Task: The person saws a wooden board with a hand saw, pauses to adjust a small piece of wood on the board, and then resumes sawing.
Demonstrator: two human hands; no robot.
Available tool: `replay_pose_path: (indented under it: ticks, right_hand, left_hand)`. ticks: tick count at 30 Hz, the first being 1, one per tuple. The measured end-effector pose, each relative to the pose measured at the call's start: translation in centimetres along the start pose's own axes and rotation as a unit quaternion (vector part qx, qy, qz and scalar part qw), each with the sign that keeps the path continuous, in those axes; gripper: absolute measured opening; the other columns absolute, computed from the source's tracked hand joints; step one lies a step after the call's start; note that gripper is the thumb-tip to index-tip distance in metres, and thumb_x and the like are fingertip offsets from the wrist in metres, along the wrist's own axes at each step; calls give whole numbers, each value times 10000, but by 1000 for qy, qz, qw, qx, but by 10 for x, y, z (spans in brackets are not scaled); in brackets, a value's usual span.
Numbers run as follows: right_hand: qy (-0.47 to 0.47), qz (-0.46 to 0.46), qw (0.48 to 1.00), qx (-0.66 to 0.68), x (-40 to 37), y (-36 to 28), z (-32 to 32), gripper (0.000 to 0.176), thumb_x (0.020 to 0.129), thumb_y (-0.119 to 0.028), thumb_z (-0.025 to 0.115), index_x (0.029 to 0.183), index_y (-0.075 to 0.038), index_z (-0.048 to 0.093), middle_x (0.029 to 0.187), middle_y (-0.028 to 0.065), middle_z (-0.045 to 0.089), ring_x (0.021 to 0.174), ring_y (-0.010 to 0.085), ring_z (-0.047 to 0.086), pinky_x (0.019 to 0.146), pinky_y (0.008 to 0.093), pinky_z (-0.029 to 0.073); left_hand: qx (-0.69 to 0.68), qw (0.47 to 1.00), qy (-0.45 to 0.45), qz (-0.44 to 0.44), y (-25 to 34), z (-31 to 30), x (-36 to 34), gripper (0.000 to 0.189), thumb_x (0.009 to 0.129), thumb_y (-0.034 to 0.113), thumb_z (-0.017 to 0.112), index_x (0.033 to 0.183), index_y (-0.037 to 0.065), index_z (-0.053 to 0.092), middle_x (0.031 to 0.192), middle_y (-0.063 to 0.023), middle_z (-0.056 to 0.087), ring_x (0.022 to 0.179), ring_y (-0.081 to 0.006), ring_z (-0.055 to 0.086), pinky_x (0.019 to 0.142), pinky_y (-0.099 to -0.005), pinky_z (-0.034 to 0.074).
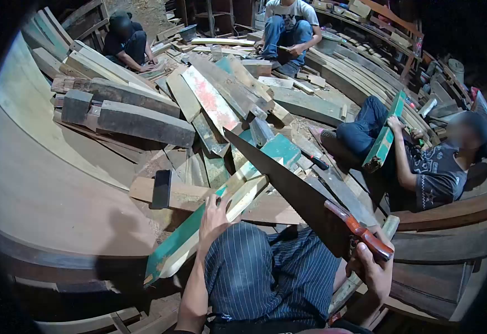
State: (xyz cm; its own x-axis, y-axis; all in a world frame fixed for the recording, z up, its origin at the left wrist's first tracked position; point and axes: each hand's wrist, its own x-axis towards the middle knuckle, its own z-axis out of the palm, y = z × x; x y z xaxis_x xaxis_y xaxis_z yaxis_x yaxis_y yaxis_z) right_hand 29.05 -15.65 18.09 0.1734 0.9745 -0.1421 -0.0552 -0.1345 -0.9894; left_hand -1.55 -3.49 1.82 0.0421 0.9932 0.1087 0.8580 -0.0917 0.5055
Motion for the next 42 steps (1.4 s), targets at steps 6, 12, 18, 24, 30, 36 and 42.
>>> replay_pose_path:
  ticks: [6, 12, 18, 24, 30, 36, 42]
  right_hand:
    - [-6, -17, 1000, 2, 1, 3, -2, 206, 879, -117, 618, 1003, 21, 527, 663, 21, 519, 464, 78, 501, 428, 226, 433]
    - [-7, -9, 1000, 5, 0, 0, 1, 213, 885, -100, 604, 1033, 26, 517, 639, 12, 495, 459, 72, 483, 427, 237, 437]
    - [-15, -9, 1000, 10, 0, 3, -1, 204, 886, -92, 598, 1025, 30, 511, 639, 24, 511, 453, 74, 486, 425, 233, 430]
    - [-6, -6, 1000, 8, 0, 2, 2, 207, 881, -96, 604, 1021, 27, 514, 646, 24, 512, 460, 78, 495, 424, 229, 429]
    - [-10, -8, 1000, 9, 0, -1, 4, 179, 890, -76, 588, 1018, 24, 514, 656, 27, 514, 465, 80, 497, 427, 237, 441]
    - [-8, -10, 1000, 7, 0, -2, 5, 188, 889, -84, 594, 1016, 21, 503, 654, 28, 516, 468, 79, 499, 425, 239, 441]
    - [-2, -3, 1000, 14, 0, -2, 5, 177, 887, -75, 593, 1004, 17, 498, 652, 23, 518, 468, 81, 502, 425, 229, 431]
  left_hand:
    - [-40, 998, -6, -56, 5, -2, -1, 666, 669, 275, 785, 1257, 96, 530, 1036, -203, 491, 981, -392, 559, 834, -470, 497]
    - [-32, 999, 10, -24, 1, 0, 0, 671, 654, 254, 791, 1250, 94, 526, 1044, -200, 454, 961, -389, 552, 807, -472, 493]
    - [-20, 999, -5, -39, 3, -3, 1, 714, 635, 233, 796, 1279, 113, 514, 1052, -185, 417, 990, -368, 528, 842, -445, 484]
    - [-6, 1000, 7, -23, -4, 3, 2, 700, 629, 261, 801, 1253, 102, 524, 1014, -170, 389, 981, -350, 496, 837, -431, 480]
    - [-21, 999, 13, -41, 2, 0, -1, 698, 650, 274, 792, 1265, 94, 514, 1053, -196, 418, 993, -368, 524, 837, -443, 492]
    - [-9, 998, 10, -57, 1, 1, -1, 684, 665, 293, 775, 1260, 61, 530, 1018, -199, 486, 984, -383, 556, 823, -452, 497]
    - [-3, 999, -1, -52, -1, 0, 1, 683, 670, 305, 771, 1259, 63, 526, 1034, -206, 484, 956, -388, 576, 813, -453, 503]
